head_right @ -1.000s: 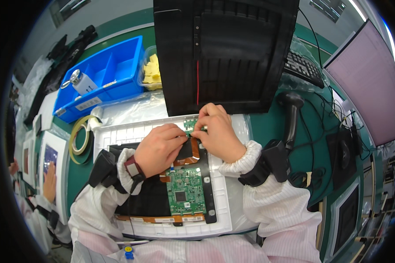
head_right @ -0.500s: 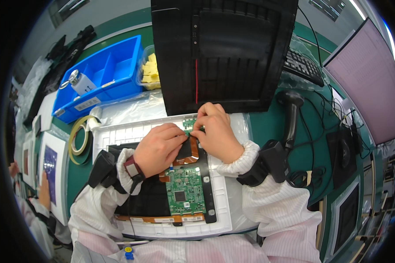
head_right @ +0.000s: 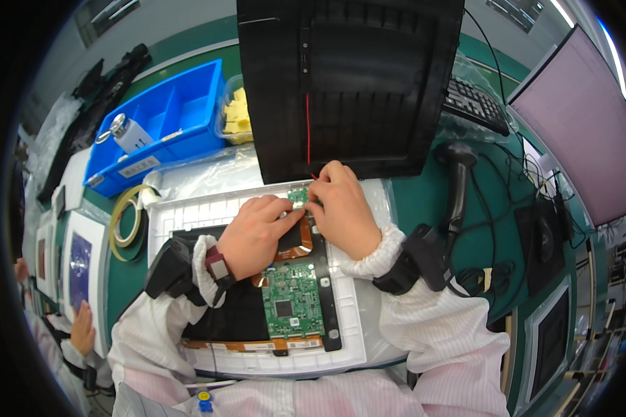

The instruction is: The person connects ribbon cables and other components to an electronic display panel by hand, then uses a barcode scanner to scan the assembly.

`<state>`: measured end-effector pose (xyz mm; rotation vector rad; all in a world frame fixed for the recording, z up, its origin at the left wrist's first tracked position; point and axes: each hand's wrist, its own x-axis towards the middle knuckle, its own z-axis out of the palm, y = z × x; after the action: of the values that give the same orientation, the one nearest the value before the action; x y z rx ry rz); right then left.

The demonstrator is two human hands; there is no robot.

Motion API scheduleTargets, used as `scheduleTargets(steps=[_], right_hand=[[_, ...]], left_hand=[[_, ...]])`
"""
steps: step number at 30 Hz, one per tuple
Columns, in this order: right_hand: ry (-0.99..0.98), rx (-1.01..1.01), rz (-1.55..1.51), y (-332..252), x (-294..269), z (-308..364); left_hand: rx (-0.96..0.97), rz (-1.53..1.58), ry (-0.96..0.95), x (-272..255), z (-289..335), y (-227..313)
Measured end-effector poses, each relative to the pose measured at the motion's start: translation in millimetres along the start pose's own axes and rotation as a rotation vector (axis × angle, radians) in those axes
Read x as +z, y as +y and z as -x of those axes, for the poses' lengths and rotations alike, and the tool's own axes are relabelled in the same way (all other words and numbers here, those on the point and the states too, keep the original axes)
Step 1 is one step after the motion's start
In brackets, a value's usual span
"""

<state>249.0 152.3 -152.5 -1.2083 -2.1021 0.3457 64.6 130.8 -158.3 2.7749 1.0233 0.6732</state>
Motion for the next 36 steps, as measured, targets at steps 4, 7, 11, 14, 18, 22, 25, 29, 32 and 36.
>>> scheduleTargets(steps=[4,7,11,14,18,22,25,29,32,36], right_hand=[[0.002,-0.135,0.112,-4.3,-8.0,10.2],[-0.015,-0.264,0.236,-10.6,-7.1,19.8],[-0.046,-0.277,0.312,-10.3,-6.2,26.6],[-0.051,-0.269,0.296,-8.2,-5.3,28.0],[-0.011,-0.294,0.244,-4.5,-5.7,28.7],[-0.007,-0.329,0.261,-9.0,-7.5,28.0],[-0.031,-0.348,0.271,-9.2,-10.6,27.3],[-0.029,-0.325,0.241,-11.8,-10.8,27.8],[0.0,-0.343,0.22,-9.0,-7.6,28.1],[-0.031,-0.327,0.207,-6.4,-9.2,30.2]], left_hand=[[-0.039,-0.002,-0.063,-6.2,-2.8,4.7],[-0.041,-0.008,-0.053,-6.6,-0.3,3.5],[-0.017,-0.027,-0.068,-7.4,-0.6,1.7],[0.012,-0.065,-0.062,-7.9,0.1,-0.5],[0.047,-0.08,-0.002,-4.9,2.2,-3.5],[0.083,-0.074,0.006,-7.5,2.1,-3.1],[0.08,-0.076,0.013,-10.3,0.5,-4.3],[0.002,-0.014,0.134,-26.3,5.5,-10.3],[-0.09,-0.02,0.203,-56.5,15.9,-15.5],[-0.169,-0.203,0.339,-106.8,40.5,-27.4]])
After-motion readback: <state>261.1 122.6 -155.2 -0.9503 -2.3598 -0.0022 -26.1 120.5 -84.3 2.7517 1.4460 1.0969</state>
